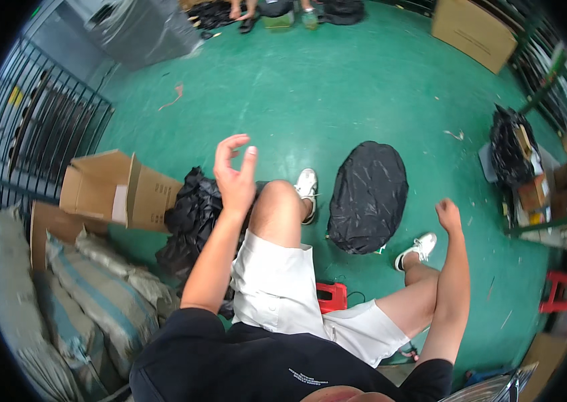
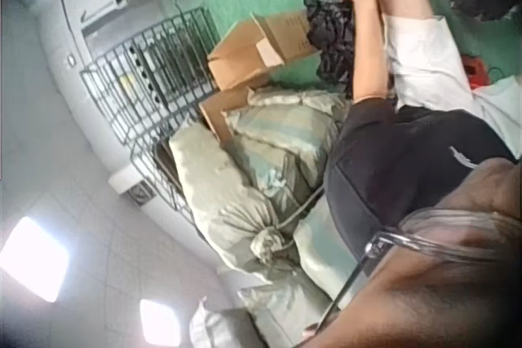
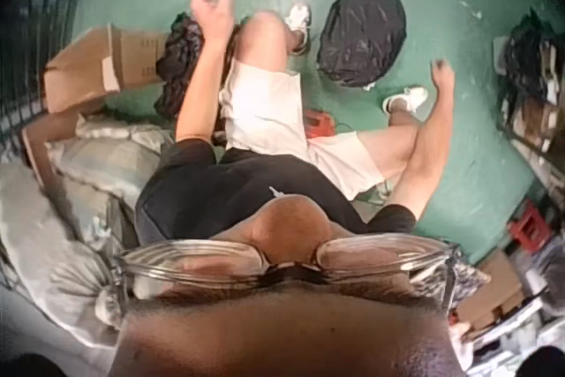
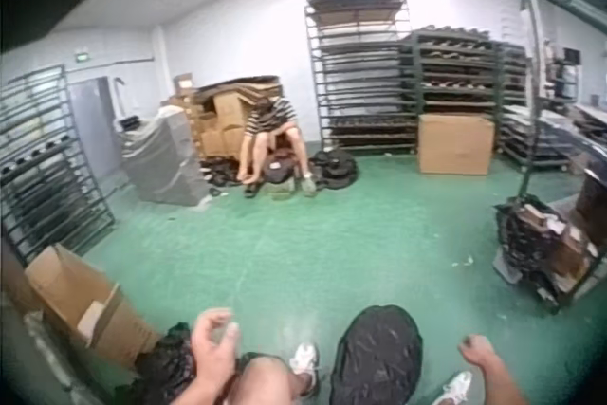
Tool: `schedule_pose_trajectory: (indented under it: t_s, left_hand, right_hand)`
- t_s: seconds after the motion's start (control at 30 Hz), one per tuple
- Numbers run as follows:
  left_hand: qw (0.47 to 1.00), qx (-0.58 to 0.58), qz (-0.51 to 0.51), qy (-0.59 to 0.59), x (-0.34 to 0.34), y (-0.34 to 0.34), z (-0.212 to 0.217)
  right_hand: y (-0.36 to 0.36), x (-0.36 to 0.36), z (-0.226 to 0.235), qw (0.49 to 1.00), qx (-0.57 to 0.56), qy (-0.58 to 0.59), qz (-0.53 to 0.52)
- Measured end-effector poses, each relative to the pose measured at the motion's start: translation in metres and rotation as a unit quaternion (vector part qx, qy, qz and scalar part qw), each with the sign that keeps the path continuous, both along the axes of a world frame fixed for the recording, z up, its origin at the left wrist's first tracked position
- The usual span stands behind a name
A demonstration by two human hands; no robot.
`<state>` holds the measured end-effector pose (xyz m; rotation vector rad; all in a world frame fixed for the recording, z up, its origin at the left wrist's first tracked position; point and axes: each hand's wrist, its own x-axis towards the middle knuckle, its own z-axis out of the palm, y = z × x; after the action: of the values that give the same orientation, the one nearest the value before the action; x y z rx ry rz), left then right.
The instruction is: Inspecting and smoothing black fabric seat covers in a workshop setting.
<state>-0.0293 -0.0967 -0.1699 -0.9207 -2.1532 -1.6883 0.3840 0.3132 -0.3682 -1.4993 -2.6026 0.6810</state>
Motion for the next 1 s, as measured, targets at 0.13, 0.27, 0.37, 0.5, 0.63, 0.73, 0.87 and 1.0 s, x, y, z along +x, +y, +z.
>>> schedule_pose_trajectory:
  t_s: [0.13,0.27,0.37,0.5,0.63,0.73,0.87,1.0]
  left_hand:
    - [0.98,-0.049,0.137,-0.139,-0.08,-0.106,-0.142]
    - [0.862,-0.331,0.234,-0.305,-0.072,-0.198,-0.274]
    - [0.776,-0.461,0.195,-0.383,-0.035,-0.222,-0.333]
    - [0.699,-0.546,0.132,-0.443,-0.001,-0.23,-0.366]
    - [0.698,-0.546,0.123,-0.447,0.014,-0.167,-0.333]
    - [0.766,-0.532,0.163,-0.322,-0.005,-0.16,-0.33]
    - [0.708,-0.606,0.072,-0.355,-0.041,-0.151,-0.338]
    - [0.725,-0.562,0.106,-0.385,-0.057,-0.165,-0.354]
  right_hand:
    - [-0.003,0.018,-0.025,0.942,-0.295,-0.154,-0.045]
    - [-0.005,0.017,-0.036,0.952,-0.299,-0.06,-0.008]
    - [0.004,-0.004,-0.024,0.959,-0.275,0.07,0.001]
    - [-0.012,-0.046,0.011,0.96,-0.267,0.073,0.033]
    - [-0.01,-0.032,0.008,0.962,-0.258,0.084,0.009]
    - [-0.008,-0.034,0.005,0.964,-0.258,0.061,0.014]
    - [-0.004,-0.025,0.003,0.965,-0.259,0.047,0.007]
    - [-0.002,-0.023,-0.001,0.962,-0.268,0.054,0.005]
